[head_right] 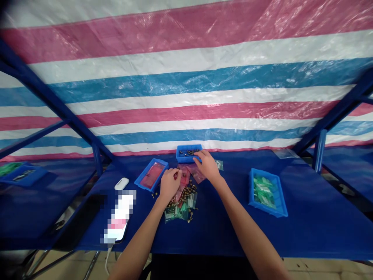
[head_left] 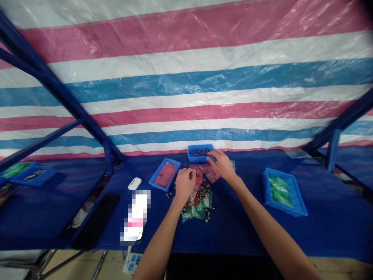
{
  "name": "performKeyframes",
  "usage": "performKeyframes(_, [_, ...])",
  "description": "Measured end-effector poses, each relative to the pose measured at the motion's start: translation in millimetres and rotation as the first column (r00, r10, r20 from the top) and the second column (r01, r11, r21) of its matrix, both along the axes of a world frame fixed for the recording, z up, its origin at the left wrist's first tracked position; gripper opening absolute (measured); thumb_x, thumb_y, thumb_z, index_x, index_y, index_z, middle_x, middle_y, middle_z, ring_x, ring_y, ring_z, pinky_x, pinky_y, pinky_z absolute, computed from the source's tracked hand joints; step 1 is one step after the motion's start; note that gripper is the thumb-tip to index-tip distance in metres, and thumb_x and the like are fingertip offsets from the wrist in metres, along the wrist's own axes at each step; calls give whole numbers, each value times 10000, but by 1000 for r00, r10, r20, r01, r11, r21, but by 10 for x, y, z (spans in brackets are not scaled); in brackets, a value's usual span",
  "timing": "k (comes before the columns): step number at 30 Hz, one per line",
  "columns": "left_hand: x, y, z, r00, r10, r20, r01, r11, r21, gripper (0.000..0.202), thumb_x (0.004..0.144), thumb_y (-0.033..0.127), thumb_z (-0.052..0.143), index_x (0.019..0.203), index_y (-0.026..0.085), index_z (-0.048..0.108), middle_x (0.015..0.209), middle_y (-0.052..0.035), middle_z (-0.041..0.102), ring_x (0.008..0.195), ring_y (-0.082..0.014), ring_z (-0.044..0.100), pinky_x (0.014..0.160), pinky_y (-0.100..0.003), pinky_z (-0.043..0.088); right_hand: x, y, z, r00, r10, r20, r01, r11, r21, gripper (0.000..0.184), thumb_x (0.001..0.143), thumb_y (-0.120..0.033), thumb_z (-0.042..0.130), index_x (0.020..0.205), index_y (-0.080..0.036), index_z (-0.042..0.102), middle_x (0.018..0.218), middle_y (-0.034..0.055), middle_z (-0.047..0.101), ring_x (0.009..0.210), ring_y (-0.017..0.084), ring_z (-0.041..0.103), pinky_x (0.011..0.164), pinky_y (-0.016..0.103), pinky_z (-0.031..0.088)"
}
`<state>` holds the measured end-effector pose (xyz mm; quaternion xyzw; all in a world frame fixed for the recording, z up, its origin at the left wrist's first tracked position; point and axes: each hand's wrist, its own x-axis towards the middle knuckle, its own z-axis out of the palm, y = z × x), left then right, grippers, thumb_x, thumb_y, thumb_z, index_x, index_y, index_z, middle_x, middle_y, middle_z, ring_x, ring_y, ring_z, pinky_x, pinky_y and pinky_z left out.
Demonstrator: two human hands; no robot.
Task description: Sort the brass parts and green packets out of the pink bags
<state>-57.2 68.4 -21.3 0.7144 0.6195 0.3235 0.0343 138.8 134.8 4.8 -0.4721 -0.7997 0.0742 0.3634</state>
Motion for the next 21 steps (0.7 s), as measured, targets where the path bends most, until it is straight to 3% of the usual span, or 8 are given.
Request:
performKeyframes(4, [3,9,-19,1000,-5,-1,5,1000,18,285,975,250,474,737,206,623,717,-37,591,777,-203,523,743,-326,397,55,-233,-333,977,165,134,-147,980,-134,124,929,-218,587,938,-211,711,908,41,661,902,182,618,838,296,492])
performKeyframes(7, [14,5,-32,1000,-10,0,10,1000,27,275,976,249,472,759,207,637,758,-47,608,805,-210,521,768,-336,402,53,-362,-387,967,181,177,-153,975,-164,119,932,-213,592,930,-228,711,923,25,657,920,159,611,854,255,475])
performKeyframes(13, [18,3,-41,1000,-17,3,17,999,38,267,967,241,486,756,208,646,757,-46,612,790,-209,514,778,-341,412,51,-207,-335,951,-160,266,199,972,-127,281,1009,-227,414,1064,-155,680,1031,124,630,1018,240,564,925,345,423])
performKeyframes(21, [18,8,-53,1000,-24,11,24,999,32,237,961,238,494,807,208,672,801,-46,649,825,-213,529,800,-343,421,-139,-24,-369,834,-414,365,487,863,-133,269,977,-331,523,933,-116,680,964,161,645,918,267,634,761,332,444])
